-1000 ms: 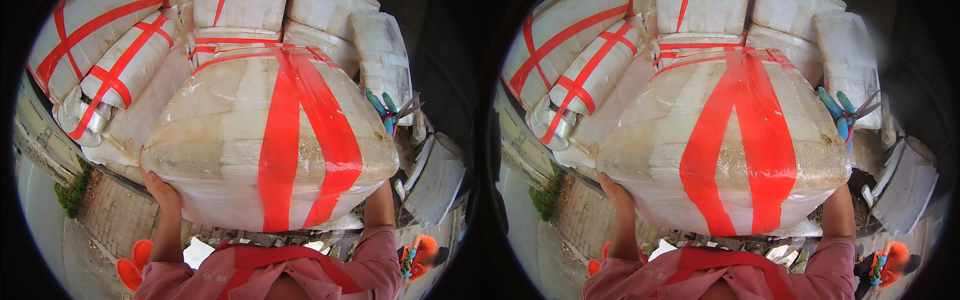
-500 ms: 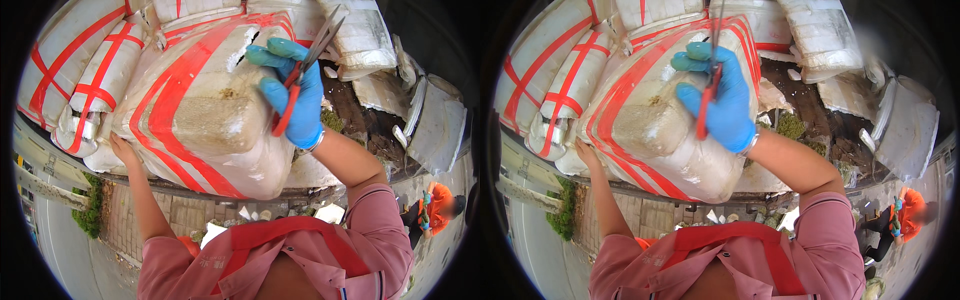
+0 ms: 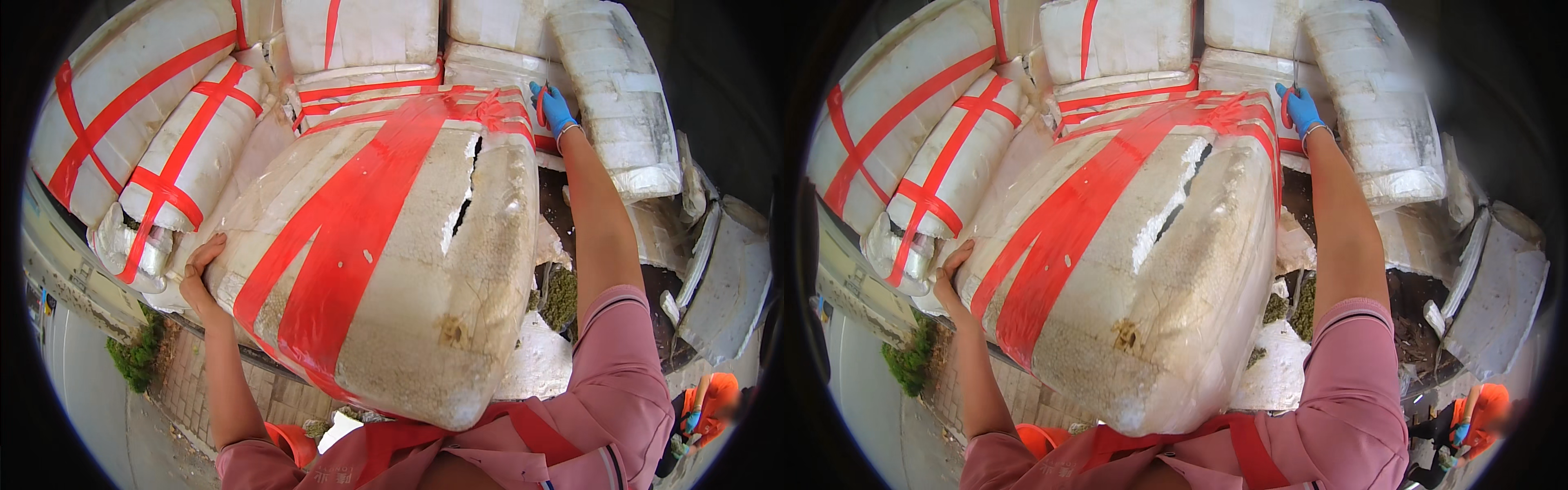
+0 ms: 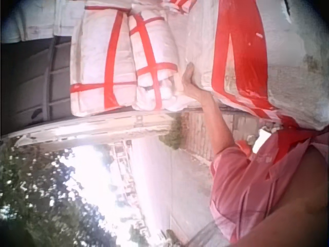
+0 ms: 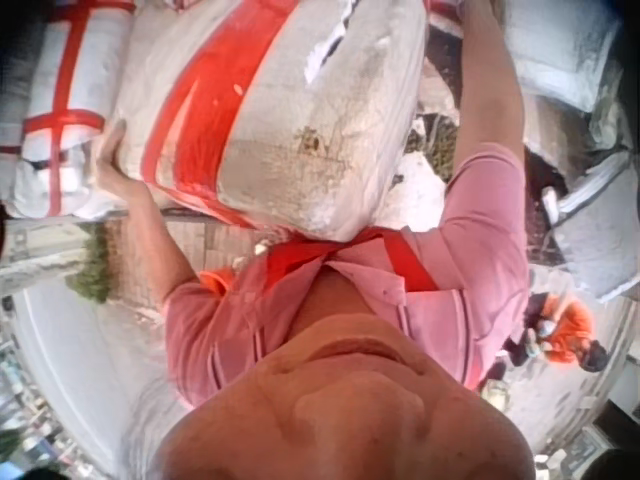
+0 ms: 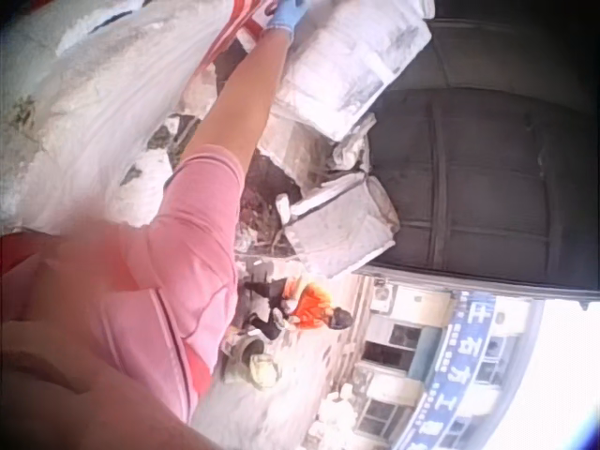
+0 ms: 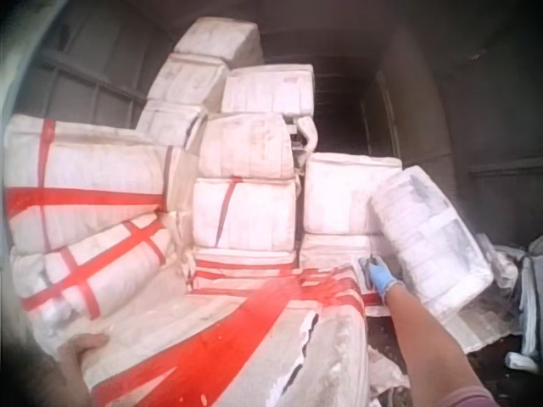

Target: The person carries a basin of dark liquid, pours it into a sink, and then uses a strainer to scoop green plant material from a tank into the basin. They carry the basin and red buckets outside, where they use scissors to cut open large white sacks and remove smaller plastic bags of green material.

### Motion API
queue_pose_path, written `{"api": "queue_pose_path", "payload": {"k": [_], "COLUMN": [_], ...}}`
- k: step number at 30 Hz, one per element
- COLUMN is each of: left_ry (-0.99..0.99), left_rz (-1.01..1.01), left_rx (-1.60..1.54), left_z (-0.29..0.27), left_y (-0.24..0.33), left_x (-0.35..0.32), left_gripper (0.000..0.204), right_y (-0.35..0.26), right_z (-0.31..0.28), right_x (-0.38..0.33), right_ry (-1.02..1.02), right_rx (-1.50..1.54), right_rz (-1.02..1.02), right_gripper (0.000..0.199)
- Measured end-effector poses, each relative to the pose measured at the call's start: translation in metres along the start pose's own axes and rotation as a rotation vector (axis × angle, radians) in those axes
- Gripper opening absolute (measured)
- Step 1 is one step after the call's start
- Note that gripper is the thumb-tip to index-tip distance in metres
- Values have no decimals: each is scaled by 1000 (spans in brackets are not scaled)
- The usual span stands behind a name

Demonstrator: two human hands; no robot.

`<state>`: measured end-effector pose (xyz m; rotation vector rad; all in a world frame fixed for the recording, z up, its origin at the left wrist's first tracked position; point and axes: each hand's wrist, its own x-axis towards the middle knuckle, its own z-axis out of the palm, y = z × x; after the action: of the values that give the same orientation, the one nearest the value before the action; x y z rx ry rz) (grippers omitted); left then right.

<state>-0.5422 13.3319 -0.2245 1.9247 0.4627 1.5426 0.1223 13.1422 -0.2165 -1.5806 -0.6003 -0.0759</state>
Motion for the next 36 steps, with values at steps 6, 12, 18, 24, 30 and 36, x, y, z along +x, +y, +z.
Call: {"api": "queue_pose_path", "payload": {"k": [6, 12, 18, 24, 30, 36], "left_ry": [47, 78, 69, 23, -152, -84], "left_rz": [-16, 57, 80, -187, -373, -363], "left_rx": [-19, -2, -114, -347, -560, -519], "left_z": [4, 1, -1, -50, -72, -59], "left_y": [3, 2, -12, -35, -45, -16], "left_x": [-6, -7, -5, -9, -15, -38], "left_gripper": [56, 56, 56, 52, 51, 51], "right_y": [-18, -10, -21, -50, -116, -92], "right_z": [46, 52, 19, -26, -55, -82], "right_x": [15, 12, 15, -107, -196, -171], "right_ry": [-304, -306, -243, -153, 31, 249], "right_rx": [316, 382, 287, 307, 236, -109], "right_rz": [286, 336, 138, -35, -173, -393], "right_gripper": [44, 27, 23, 21, 26, 21]}}
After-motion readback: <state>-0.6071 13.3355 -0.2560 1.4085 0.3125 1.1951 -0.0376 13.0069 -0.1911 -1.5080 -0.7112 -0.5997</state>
